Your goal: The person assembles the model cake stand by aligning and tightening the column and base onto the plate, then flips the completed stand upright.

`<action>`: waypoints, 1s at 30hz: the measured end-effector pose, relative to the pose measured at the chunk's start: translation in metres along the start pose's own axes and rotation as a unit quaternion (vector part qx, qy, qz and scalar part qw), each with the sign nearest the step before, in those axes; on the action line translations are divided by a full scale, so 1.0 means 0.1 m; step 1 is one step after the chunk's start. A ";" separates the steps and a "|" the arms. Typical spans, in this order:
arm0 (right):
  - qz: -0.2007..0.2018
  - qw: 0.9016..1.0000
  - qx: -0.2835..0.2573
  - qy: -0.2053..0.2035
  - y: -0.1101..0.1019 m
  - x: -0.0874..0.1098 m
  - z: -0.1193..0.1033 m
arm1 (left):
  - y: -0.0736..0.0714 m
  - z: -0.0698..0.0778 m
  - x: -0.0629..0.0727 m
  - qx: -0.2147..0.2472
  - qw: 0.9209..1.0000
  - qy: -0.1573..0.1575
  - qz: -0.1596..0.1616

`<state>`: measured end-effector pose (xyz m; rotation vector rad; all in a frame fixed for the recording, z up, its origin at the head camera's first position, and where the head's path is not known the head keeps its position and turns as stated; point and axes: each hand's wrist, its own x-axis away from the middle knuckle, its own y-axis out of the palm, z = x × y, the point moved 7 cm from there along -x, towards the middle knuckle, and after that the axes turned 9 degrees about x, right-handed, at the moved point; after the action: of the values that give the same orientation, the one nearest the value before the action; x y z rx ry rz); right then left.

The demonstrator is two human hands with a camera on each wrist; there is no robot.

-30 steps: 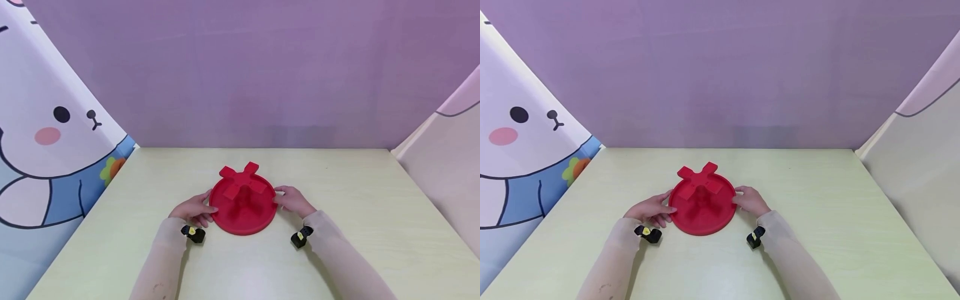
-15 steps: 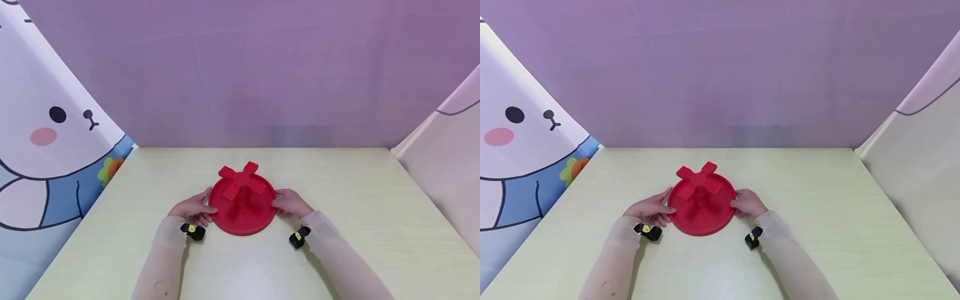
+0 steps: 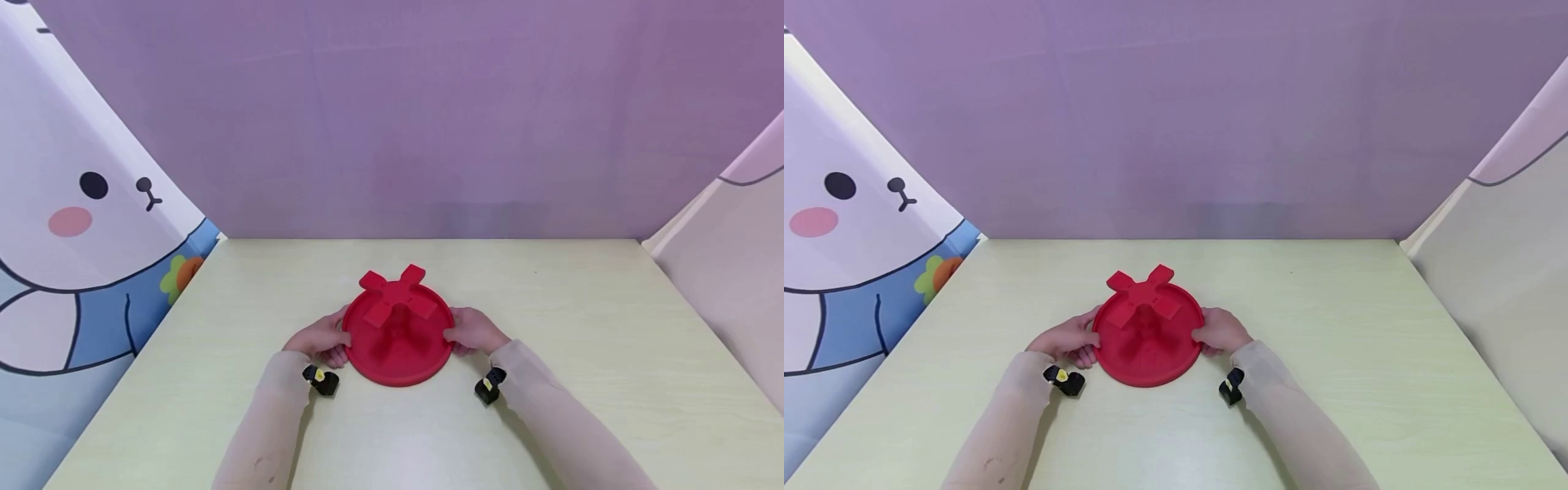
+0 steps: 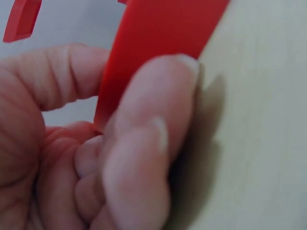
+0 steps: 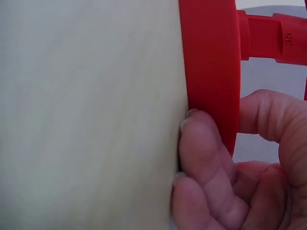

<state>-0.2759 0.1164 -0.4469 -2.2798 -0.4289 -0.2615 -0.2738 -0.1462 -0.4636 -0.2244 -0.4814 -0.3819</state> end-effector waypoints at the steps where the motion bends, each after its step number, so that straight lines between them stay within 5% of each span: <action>1: 0.000 1.000 0.006 -0.002 0.00 0.01 -0.01 | 0.00 0.00 0.00 -0.002 1.000 0.002 -0.001; 9: 0.018 0.999 0.032 -0.039 -0.09 0.06 -0.04 | 0.03 0.02 0.06 0.011 1.000 -0.008 -0.017; 15: -0.002 0.996 -0.075 -0.046 -0.08 0.09 -0.01 | 0.06 -0.02 0.11 0.006 0.999 -0.033 -0.019; 20: -0.029 0.982 -0.185 -0.024 -0.04 0.15 0.04 | 0.08 -0.03 0.16 -0.006 0.999 -0.036 -0.018; 30: -0.042 0.972 -0.228 -0.039 -0.06 0.30 0.04 | 0.13 -0.07 0.26 0.046 0.998 -0.021 -0.034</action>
<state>-0.2505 0.1294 -0.4364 -2.7317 -0.5525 -0.3432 -0.2450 -0.1443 -0.4583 -0.1283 -0.5480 -0.4211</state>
